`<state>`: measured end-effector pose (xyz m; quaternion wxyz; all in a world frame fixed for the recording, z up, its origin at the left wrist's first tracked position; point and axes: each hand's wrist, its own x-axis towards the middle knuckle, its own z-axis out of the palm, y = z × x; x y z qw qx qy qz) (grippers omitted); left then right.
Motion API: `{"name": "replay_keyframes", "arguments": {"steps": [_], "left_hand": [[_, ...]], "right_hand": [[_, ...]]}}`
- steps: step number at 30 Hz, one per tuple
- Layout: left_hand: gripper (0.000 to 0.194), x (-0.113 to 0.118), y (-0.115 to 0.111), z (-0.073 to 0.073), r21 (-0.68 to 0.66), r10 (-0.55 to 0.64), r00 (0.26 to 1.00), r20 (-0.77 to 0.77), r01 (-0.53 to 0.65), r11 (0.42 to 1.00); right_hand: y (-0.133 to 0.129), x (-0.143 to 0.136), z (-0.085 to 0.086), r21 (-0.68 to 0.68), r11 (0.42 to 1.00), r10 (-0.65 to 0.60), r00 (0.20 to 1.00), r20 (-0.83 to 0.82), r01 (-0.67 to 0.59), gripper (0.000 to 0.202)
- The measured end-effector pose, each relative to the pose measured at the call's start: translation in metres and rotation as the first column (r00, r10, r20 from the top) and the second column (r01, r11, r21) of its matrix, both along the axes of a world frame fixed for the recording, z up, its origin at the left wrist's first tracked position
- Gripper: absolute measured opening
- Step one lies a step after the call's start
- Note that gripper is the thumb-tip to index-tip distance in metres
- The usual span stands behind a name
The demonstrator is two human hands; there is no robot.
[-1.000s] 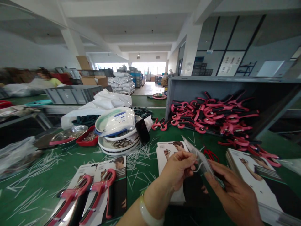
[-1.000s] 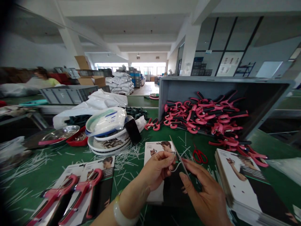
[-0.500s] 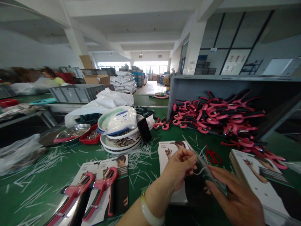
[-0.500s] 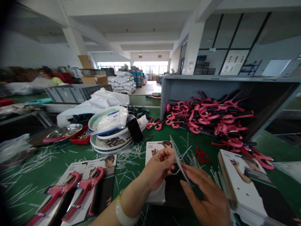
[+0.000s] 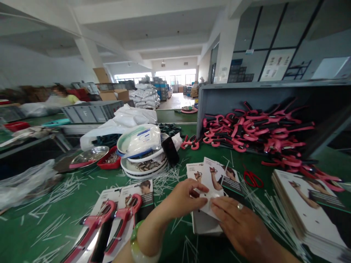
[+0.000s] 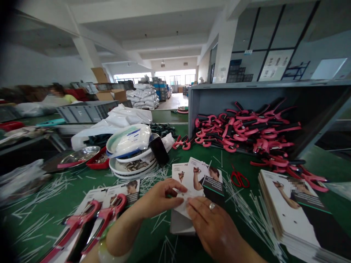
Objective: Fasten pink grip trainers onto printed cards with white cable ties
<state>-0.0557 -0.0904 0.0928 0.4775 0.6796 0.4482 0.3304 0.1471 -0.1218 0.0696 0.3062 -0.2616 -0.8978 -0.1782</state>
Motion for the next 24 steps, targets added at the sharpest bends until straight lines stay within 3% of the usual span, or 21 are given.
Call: {"name": "replay_keyframes", "arguments": {"steps": [3,6,9,12,14,16,20,24], "left_hand": [[0.016,0.001,0.004,0.004,0.161,0.049,0.954,-0.295,-0.001,0.987],[0.01,0.008,0.003,0.002,0.301,0.156,0.904,-0.399,-0.032,0.953],[0.008,0.013,-0.002,-0.002,0.451,0.238,0.907,-0.347,-0.061,0.89],[0.009,0.012,-0.01,-0.002,0.56,0.331,0.933,-0.14,-0.201,0.804],[0.011,0.009,-0.015,-0.004,0.538,0.402,0.915,0.028,-0.353,0.766],[0.012,0.006,-0.018,-0.012,0.438,0.431,0.895,0.111,-0.434,0.787],[0.047,0.005,-0.011,-0.04,0.194,0.423,0.905,0.036,-0.422,0.886],[0.061,0.008,-0.001,-0.069,0.064,0.418,0.901,0.118,-0.427,0.902]], "right_hand": [[0.0,-0.004,-0.004,-0.004,1.0,-0.008,1.0,0.026,0.008,0.035],[0.001,-0.007,-0.006,-0.019,1.0,-0.015,0.999,0.03,0.015,0.036],[0.001,-0.008,-0.006,-0.046,0.999,-0.004,1.0,0.028,0.005,0.034],[0.003,-0.009,-0.004,-0.058,0.998,0.011,1.0,0.019,-0.01,0.033],[0.006,-0.011,-0.003,-0.071,0.997,0.022,0.999,0.025,-0.02,0.032],[0.01,-0.011,-0.003,-0.095,0.995,0.034,0.999,0.035,-0.03,0.031],[0.016,-0.01,-0.004,-0.141,0.988,0.067,0.996,0.054,-0.059,0.031],[0.022,-0.005,0.002,-0.255,0.958,0.161,0.981,0.106,-0.129,0.03]]}}
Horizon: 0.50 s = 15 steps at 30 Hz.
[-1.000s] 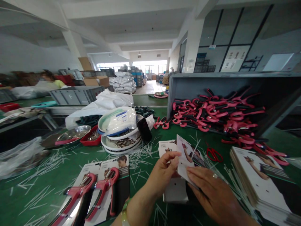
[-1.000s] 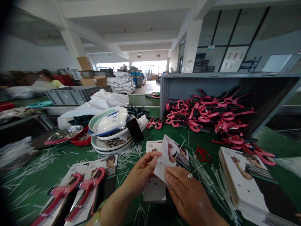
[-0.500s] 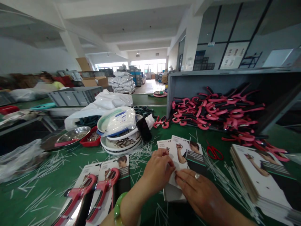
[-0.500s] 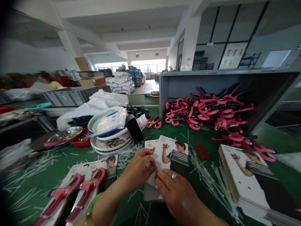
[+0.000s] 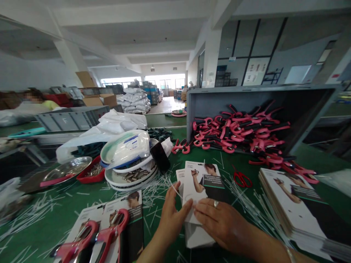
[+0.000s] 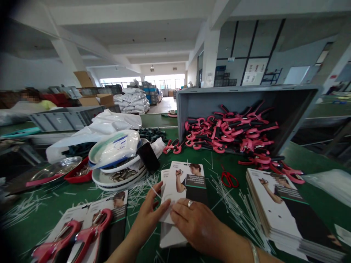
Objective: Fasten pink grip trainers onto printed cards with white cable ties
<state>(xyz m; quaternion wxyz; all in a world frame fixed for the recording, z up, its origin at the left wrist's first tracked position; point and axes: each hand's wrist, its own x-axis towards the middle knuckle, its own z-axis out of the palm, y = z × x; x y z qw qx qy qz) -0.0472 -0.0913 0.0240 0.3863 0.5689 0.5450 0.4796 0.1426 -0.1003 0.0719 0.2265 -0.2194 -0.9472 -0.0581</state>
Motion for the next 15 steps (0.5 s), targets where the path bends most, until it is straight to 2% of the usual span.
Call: {"name": "replay_keyframes", "arguments": {"steps": [3,5,6,7,8,9,10,11,12,15], "left_hand": [[0.069,0.006,-0.001,-0.018,-0.004,-0.059,0.993,0.104,0.059,0.998],[0.074,0.01,-0.004,-0.028,-0.022,-0.094,0.978,0.186,0.1,0.995],[0.075,0.013,-0.006,-0.033,-0.028,-0.105,0.968,0.228,0.114,0.993],[0.076,0.015,-0.006,-0.036,-0.029,-0.113,0.961,0.254,0.124,0.992],[0.077,0.016,-0.006,-0.038,-0.023,-0.123,0.958,0.257,0.134,0.991],[0.077,0.016,-0.005,-0.039,-0.006,-0.14,0.962,0.234,0.145,0.989],[0.077,0.016,-0.002,-0.039,0.015,-0.159,0.969,0.188,0.159,0.987],[0.078,0.015,0.002,-0.038,0.038,-0.175,0.976,0.13,0.172,0.984],[0.079,0.014,0.006,-0.036,0.056,-0.188,0.979,0.074,0.184,0.981],[0.081,0.011,0.021,-0.034,0.081,-0.185,0.983,-0.022,0.186,0.979]], "right_hand": [[0.017,0.015,0.014,-0.231,0.962,0.145,0.989,-0.009,-0.143,0.027],[0.043,0.033,0.022,-0.345,0.922,0.151,0.983,-0.101,-0.176,0.033],[0.06,0.044,0.025,-0.341,0.935,0.047,0.986,-0.161,-0.101,0.032],[0.081,0.057,0.026,-0.33,0.941,-0.155,0.964,-0.215,0.078,0.029],[0.104,0.07,0.027,-0.335,0.892,-0.389,0.893,-0.226,0.303,0.03],[0.129,0.084,0.026,-0.337,0.789,-0.591,0.783,-0.192,0.513,0.031],[0.154,0.097,0.026,-0.313,0.655,-0.747,0.652,-0.129,0.688,0.033],[0.179,0.108,0.026,-0.263,0.536,-0.834,0.551,-0.021,0.802,0.042],[0.203,0.118,0.026,-0.244,0.491,-0.859,0.511,0.022,0.836,0.052],[0.262,0.135,0.029,-0.236,0.436,-0.875,0.471,0.116,0.868,0.064]]}}
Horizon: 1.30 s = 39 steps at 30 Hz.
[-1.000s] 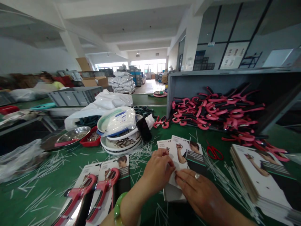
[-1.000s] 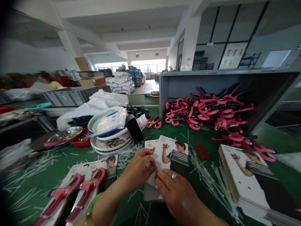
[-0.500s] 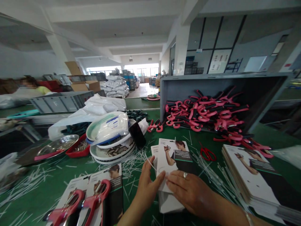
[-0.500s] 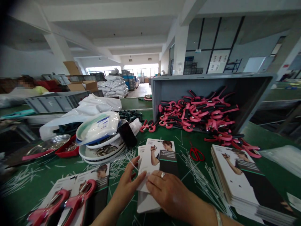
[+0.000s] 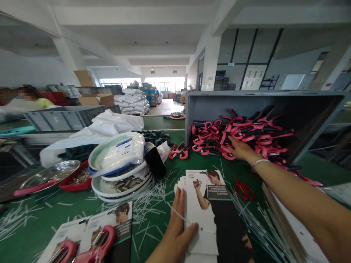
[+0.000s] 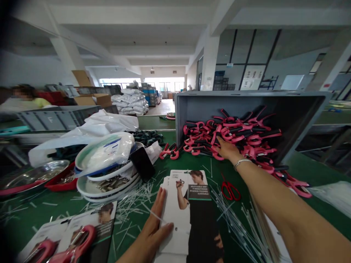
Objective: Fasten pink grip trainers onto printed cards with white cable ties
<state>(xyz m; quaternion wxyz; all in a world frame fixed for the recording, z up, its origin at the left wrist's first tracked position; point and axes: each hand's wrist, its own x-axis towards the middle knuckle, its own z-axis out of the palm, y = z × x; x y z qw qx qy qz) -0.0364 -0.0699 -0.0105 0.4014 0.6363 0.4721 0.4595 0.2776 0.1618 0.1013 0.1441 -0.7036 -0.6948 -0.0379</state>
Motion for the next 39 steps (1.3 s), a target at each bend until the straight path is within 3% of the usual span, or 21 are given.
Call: {"name": "replay_keyframes", "arguments": {"steps": [4,8,12,16,18,21,26,29,33,39], "left_hand": [[0.07,-0.001,0.015,-0.01,0.061,0.087,0.995,-0.053,-0.083,0.995],[0.07,0.0,0.017,-0.021,0.15,0.099,0.985,-0.14,-0.078,0.986],[0.072,0.0,0.008,-0.018,0.187,0.097,0.977,-0.189,-0.061,0.98],[0.063,-0.003,-0.002,-0.004,0.253,0.075,0.977,-0.202,-0.022,0.967],[0.059,-0.005,-0.004,0.003,0.262,0.048,0.973,-0.227,0.014,0.965],[0.057,-0.007,-0.006,0.012,0.25,0.005,0.963,-0.27,0.065,0.966],[0.054,-0.006,-0.007,0.021,0.2,-0.008,0.964,-0.267,0.063,0.978],[0.054,-0.005,-0.008,0.021,0.196,-0.006,0.973,-0.231,0.053,0.979],[0.053,-0.006,-0.008,0.02,0.211,0.015,0.98,-0.2,0.028,0.977],[0.066,-0.002,-0.007,0.015,0.173,0.014,0.999,-0.053,-0.005,0.985]], "right_hand": [[0.044,-0.004,0.0,-0.084,0.996,-0.017,0.999,0.03,0.019,0.051],[0.05,-0.011,-0.005,0.002,0.999,-0.049,0.998,0.038,0.049,0.034],[0.031,-0.005,0.011,0.214,0.975,-0.073,0.997,0.034,0.064,0.035],[0.004,0.002,0.051,0.4,0.914,-0.082,0.997,0.017,0.068,0.039],[-0.017,-0.003,0.07,0.493,0.866,-0.017,0.991,-0.13,0.079,0.039],[-0.062,-0.025,0.079,0.507,0.855,0.145,0.889,-0.434,0.108,0.039],[-0.142,-0.076,0.05,0.392,0.915,0.309,0.791,-0.528,-0.095,0.034],[-0.176,-0.097,0.03,0.371,0.914,0.337,0.82,-0.463,-0.167,0.032],[-0.216,-0.109,0.015,0.354,0.908,0.344,0.881,-0.326,-0.223,0.027],[-0.263,-0.117,-0.011,0.169,0.915,0.398,0.886,-0.238,-0.365,0.021]]}}
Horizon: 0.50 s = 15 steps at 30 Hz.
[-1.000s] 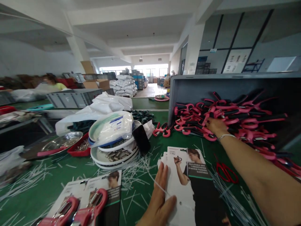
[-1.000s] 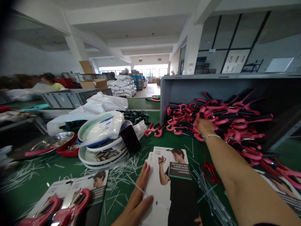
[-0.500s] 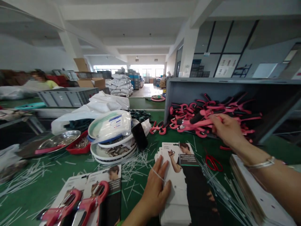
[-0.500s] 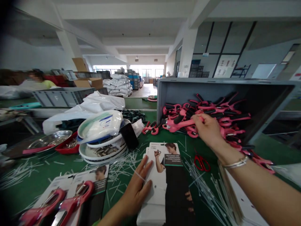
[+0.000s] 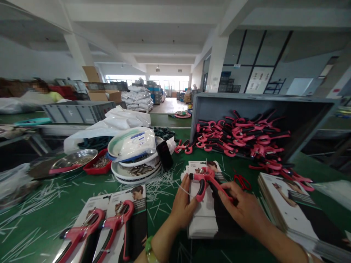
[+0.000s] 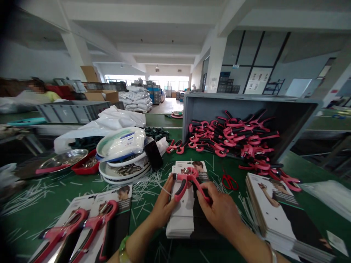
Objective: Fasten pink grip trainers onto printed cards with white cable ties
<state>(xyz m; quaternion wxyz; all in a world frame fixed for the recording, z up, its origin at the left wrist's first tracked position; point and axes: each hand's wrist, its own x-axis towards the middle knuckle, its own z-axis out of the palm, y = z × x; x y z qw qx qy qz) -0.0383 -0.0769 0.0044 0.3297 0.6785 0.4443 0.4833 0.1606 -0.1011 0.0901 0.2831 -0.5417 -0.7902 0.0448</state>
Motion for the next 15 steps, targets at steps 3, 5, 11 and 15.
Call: {"name": "replay_keyframes", "arguments": {"steps": [3,5,11,15], "left_hand": [[0.081,-0.003,0.001,-0.003,-0.095,-0.036,0.987,0.157,0.051,0.994],[0.078,-0.011,0.001,-0.001,-0.157,-0.088,0.967,0.241,0.128,0.979],[0.084,-0.029,-0.025,0.02,-0.044,0.0,0.992,0.127,0.006,0.999],[0.11,-0.013,-0.061,0.023,0.399,0.041,0.965,-0.258,0.068,0.914]], "right_hand": [[-0.009,0.001,-0.007,-0.067,0.997,0.05,0.992,0.112,-0.043,0.022],[-0.01,0.004,-0.003,-0.101,0.992,0.093,0.982,0.166,-0.077,0.024],[0.01,0.005,0.018,-0.014,0.986,0.162,0.942,0.293,-0.166,0.031],[0.024,-0.003,0.017,-0.024,0.98,0.189,0.903,0.385,-0.196,0.03]]}}
